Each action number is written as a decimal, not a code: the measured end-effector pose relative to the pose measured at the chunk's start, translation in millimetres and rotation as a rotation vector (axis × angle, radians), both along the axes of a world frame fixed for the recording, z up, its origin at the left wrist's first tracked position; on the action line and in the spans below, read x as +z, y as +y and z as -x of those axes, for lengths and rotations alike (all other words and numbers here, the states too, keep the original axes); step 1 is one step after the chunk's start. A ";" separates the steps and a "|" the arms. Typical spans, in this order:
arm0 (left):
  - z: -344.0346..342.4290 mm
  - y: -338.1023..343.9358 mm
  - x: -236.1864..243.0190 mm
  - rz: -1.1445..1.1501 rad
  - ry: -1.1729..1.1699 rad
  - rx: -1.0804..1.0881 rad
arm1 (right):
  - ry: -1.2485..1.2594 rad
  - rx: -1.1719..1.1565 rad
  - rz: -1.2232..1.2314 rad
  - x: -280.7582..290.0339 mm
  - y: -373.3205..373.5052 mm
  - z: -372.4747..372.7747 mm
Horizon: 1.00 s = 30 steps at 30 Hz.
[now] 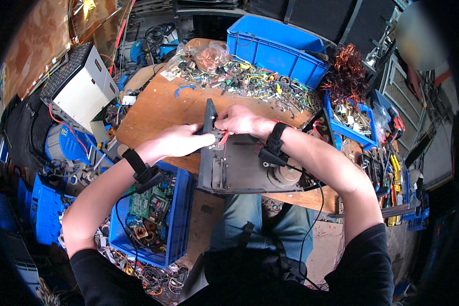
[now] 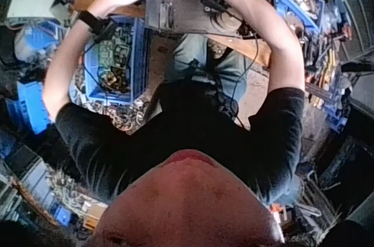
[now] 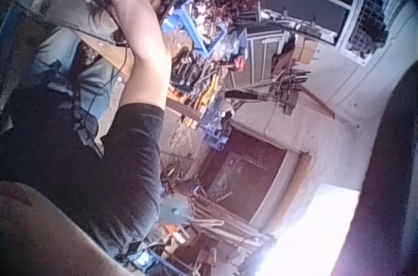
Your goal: Disassembling and inspecting internal components of an electronic device with wiring and cooling fans.
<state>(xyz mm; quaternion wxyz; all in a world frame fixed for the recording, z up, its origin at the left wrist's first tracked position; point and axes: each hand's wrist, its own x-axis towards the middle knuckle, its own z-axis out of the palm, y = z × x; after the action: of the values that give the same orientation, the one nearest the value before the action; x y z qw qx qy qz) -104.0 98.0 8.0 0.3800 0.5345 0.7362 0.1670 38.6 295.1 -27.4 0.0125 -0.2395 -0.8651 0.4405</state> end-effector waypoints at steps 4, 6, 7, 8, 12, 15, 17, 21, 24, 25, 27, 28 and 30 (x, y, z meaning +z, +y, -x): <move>-4.2 1.1 5.9 0.044 -0.023 0.017 | -0.132 0.054 0.031 11.5 7.4 0.6; -3.6 1.1 4.7 0.038 -0.018 0.019 | -0.145 0.050 0.029 12.7 5.8 -1.3; -3.6 1.1 4.3 0.033 -0.014 0.019 | -0.144 0.050 0.028 10.2 5.1 -1.4; -3.6 0.7 4.3 0.032 -0.013 0.019 | -0.103 0.043 0.008 6.7 4.0 -1.0; -5.1 -0.5 8.8 0.023 -0.008 0.017 | -0.059 0.022 0.061 0.6 4.5 1.7; -6.8 -0.2 9.4 0.036 0.000 0.020 | -0.172 0.018 0.014 11.8 3.6 1.3; -6.1 -1.3 9.3 0.039 -0.003 0.025 | -0.157 0.032 0.021 14.9 3.3 -0.3; -8.0 0.1 13.0 0.046 -0.011 0.025 | -0.006 0.031 0.052 -4.9 8.5 1.5; -5.1 0.4 8.5 0.049 0.004 0.026 | 0.025 0.008 0.042 -6.8 4.9 -1.2; -3.5 -0.6 5.6 0.036 0.012 0.027 | 0.024 0.012 0.043 -2.7 4.9 -1.2; -4.5 0.1 7.5 0.045 0.006 0.025 | -0.077 0.068 0.110 6.4 8.7 -3.0; -5.9 0.7 10.0 0.053 0.000 0.019 | -0.077 0.068 0.109 8.4 8.3 -3.7; -5.6 0.3 6.9 0.048 -0.001 0.025 | -0.096 0.072 0.136 10.2 8.6 -4.2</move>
<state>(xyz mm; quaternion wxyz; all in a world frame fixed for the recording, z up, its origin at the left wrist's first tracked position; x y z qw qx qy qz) -98.4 98.3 14.9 0.3909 0.5161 0.7463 0.1544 42.8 303.7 -17.2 -0.0611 -0.2296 -0.8408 0.4865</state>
